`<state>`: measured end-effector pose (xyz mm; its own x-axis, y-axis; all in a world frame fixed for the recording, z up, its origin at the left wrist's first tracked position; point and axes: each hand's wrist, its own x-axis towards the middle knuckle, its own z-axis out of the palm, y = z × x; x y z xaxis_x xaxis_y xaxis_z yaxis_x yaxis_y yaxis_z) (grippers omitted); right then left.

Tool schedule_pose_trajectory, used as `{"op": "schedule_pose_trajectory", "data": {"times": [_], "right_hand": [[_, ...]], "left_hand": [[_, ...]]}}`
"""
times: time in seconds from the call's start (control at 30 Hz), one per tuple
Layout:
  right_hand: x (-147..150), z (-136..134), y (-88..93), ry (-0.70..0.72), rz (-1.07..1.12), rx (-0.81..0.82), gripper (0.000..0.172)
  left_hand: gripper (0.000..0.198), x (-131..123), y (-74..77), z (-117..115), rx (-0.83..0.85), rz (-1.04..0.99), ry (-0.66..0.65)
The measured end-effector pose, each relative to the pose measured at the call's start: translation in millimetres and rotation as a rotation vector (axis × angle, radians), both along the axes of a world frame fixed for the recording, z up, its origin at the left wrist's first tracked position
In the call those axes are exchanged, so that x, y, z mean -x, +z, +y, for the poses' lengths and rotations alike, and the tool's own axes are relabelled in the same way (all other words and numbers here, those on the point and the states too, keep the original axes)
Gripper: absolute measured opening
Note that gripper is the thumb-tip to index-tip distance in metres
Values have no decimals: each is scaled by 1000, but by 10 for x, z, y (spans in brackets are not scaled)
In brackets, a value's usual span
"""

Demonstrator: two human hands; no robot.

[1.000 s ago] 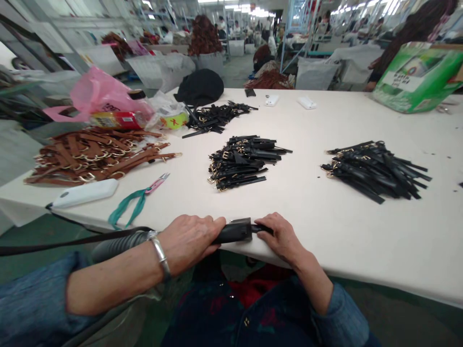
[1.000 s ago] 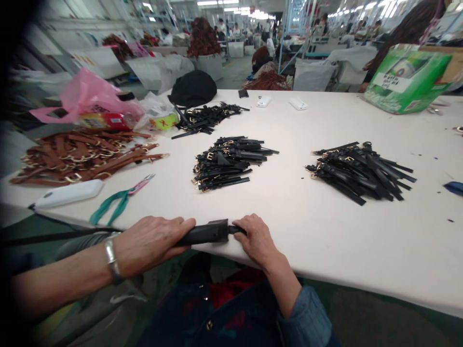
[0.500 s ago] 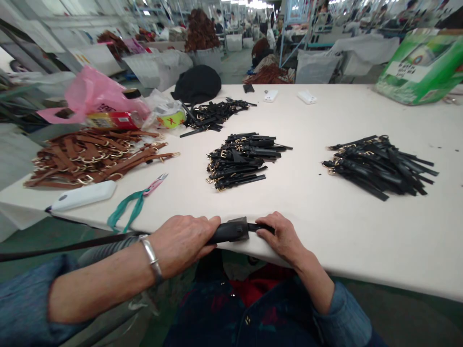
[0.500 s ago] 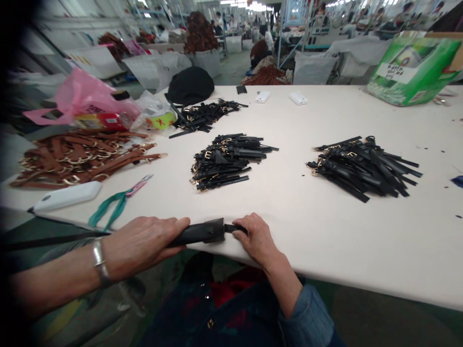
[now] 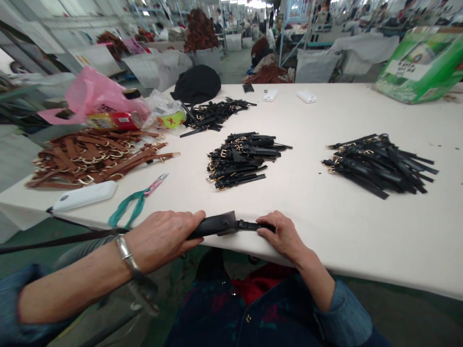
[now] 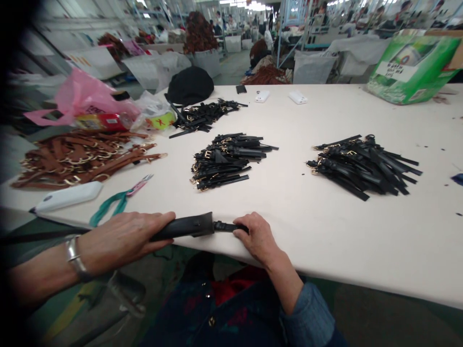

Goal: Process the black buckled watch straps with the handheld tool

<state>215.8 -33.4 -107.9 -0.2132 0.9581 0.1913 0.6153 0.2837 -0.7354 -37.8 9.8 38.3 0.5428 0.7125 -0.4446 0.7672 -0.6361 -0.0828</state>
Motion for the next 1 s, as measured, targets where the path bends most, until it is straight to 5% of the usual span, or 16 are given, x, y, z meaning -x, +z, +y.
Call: {"op": "schedule_pose_trajectory", "data": {"times": [0.43,0.8,1.0], "right_hand": [[6,2,7,-6,4,-6,20],[6,-31,14,-14,-10,-16,35],[71,-82,223,-126,-382,48,13]], "left_hand": [[18,-365,-116,-105,8,-10,-67],[32,185,-112,80,68,-50,151],[32,141,-147,97,115,-81,198]]}}
